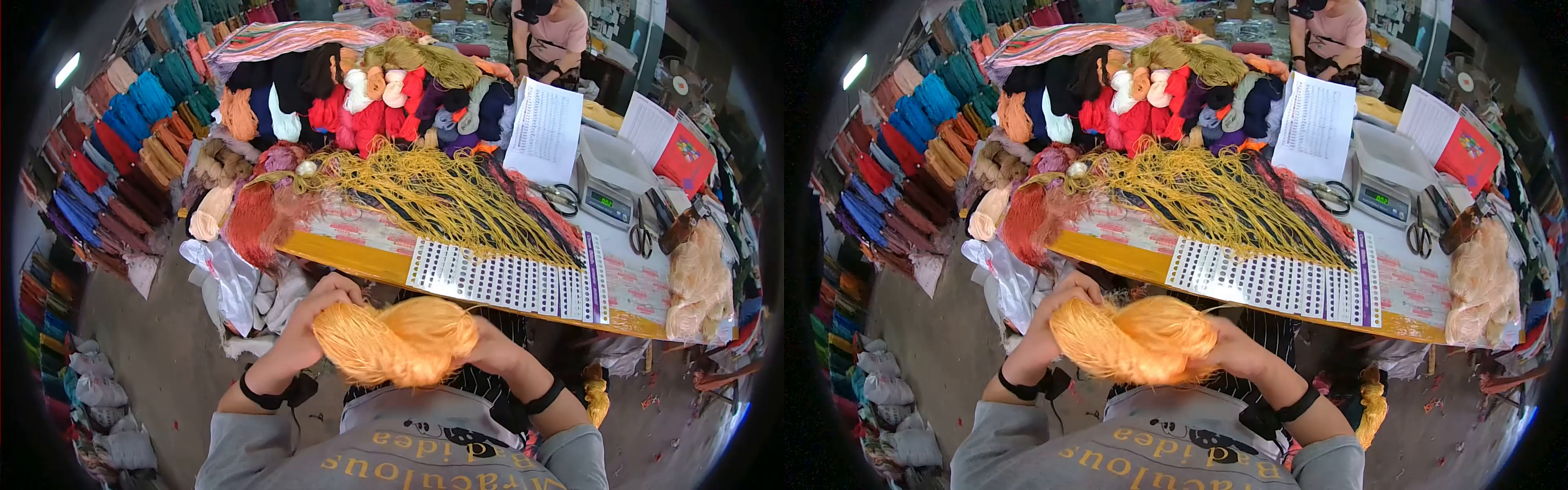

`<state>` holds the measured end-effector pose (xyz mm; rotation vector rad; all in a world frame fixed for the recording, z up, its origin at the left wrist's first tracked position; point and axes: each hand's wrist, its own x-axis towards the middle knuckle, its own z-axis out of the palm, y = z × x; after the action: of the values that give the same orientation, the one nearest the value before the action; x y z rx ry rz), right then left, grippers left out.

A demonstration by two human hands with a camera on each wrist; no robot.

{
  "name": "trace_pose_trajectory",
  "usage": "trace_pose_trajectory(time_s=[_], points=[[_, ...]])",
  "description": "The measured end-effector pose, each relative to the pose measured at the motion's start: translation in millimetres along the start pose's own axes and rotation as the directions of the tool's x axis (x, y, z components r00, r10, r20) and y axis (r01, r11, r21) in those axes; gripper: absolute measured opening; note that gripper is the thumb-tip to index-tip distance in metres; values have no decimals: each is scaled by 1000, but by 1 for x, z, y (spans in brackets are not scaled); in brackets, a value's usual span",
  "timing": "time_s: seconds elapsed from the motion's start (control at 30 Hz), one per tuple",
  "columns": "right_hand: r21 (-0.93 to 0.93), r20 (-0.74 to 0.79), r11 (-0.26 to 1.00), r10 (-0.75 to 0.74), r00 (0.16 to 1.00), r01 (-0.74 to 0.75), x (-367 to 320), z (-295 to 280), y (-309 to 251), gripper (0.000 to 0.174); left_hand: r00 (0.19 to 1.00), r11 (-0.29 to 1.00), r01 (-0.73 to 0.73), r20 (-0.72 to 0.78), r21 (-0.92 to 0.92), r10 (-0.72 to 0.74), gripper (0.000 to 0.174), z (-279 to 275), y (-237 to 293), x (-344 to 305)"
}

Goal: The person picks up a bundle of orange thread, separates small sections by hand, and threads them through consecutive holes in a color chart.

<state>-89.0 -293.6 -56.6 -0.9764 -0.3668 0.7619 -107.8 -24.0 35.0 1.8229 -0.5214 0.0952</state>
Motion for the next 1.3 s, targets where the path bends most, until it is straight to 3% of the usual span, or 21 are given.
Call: trace_pose_trajectory(time_s=[0.03, 0.1, 0.17, 0.2, 0.3, 0.33, 0.37, 0.43, 0.5, 0.57, 0.7, 0.73, 0.77, 0.83, 0.87, 0.93, 0.97, 1.07, 1.2, 1.27, 1.3], points=[[-73, 132, 996, 65, 989, -56, 0, 2, -3, 56, 1000, 1000, -3, -1, -2, 3, 18, -5, 6, 2], [-233, 100, 971, -35, 994, 58, 2, 1, -12, 54, 968, 969, 226, 133, -101, -212, 19, -25, 15, 1], [-413, -81, 910, 5, 997, -38, -1, -16, -17, 49, 972, 973, 231, 40, 2, -231, 20, -46, 11, -9], [-487, -104, 873, -82, 991, 21, -3, -28, -17, 41, 932, 932, 359, 68, -51, -355, 21, -55, 25, 2], [-362, -181, 932, -105, 978, 33, -11, -37, -27, 27, 778, 701, 559, -13, -444, -629, 26, -79, 7, 16], [-356, -162, 934, -92, 983, 29, -12, -38, -27, 27, 713, 602, 603, 16, -523, -701, 17, -97, -6, 12], [-359, -188, 933, -83, 979, 11, -13, -38, -25, 25, 703, 600, 603, -4, -526, -711, 17, -112, -11, 8], [-351, -201, 937, -71, 977, -4, -11, -39, -17, 22, 779, 433, 596, 354, -676, -518, 12, -133, -10, 3], [-370, -188, 928, -19, 982, -53, -9, -40, -11, 23, 781, 508, 584, 266, -634, -565, 9, -136, -1, 3], [-376, -165, 925, -11, 986, -53, -7, -37, -10, 23, 780, 551, 461, 21, -696, -626, 11, -139, 14, 7], [-402, -148, 915, -16, 989, -45, -8, -31, -18, 22, 822, 338, 375, 141, -863, -552, 18, -157, 30, 12], [-390, -148, 920, -37, 988, -24, -10, -31, -19, 21, 760, 464, 457, 63, -759, -647, 20, -162, 28, 12], [-389, -147, 921, -29, 989, -30, -13, -32, -18, 21, 756, 459, 457, 61, -762, -651, 20, -165, 15, 4], [-403, -188, 914, -34, 981, -45, -18, -34, -19, 20, 362, 315, 791, -13, -525, -932, 18, -171, -32, -11], [-401, -209, 916, -64, 976, -25, -18, -31, -19, 17, 359, 315, 792, -18, -523, -933, 18, -168, -46, -19], [-383, -196, 924, -59, 979, -21, -19, -35, -16, 19, 290, 90, 868, 352, -489, -890, 21, -157, -56, -42], [-368, -187, 930, -56, 981, -17, -18, -36, -14, 20, 282, 90, 871, 342, -483, -896, 21, -153, -51, -47], [-380, -169, 925, -40, 985, -27, -14, -32, -10, 19, 689, 313, 679, 429, -664, -584, 33, -138, -38, -49], [-401, -153, 915, -22, 988, -42, -15, -28, -17, 19, 805, 247, 489, 324, -836, -497, 51, -119, -22, -44], [-399, -174, 917, -48, 984, -26, -17, -26, -20, 19, 891, 180, 433, 387, -884, -238, 76, -107, -9, -34], [-400, -162, 916, -58, 985, -12, -18, -26, -21, 19, 893, 195, 429, 382, -882, -238, 76, -104, -1, -29]])
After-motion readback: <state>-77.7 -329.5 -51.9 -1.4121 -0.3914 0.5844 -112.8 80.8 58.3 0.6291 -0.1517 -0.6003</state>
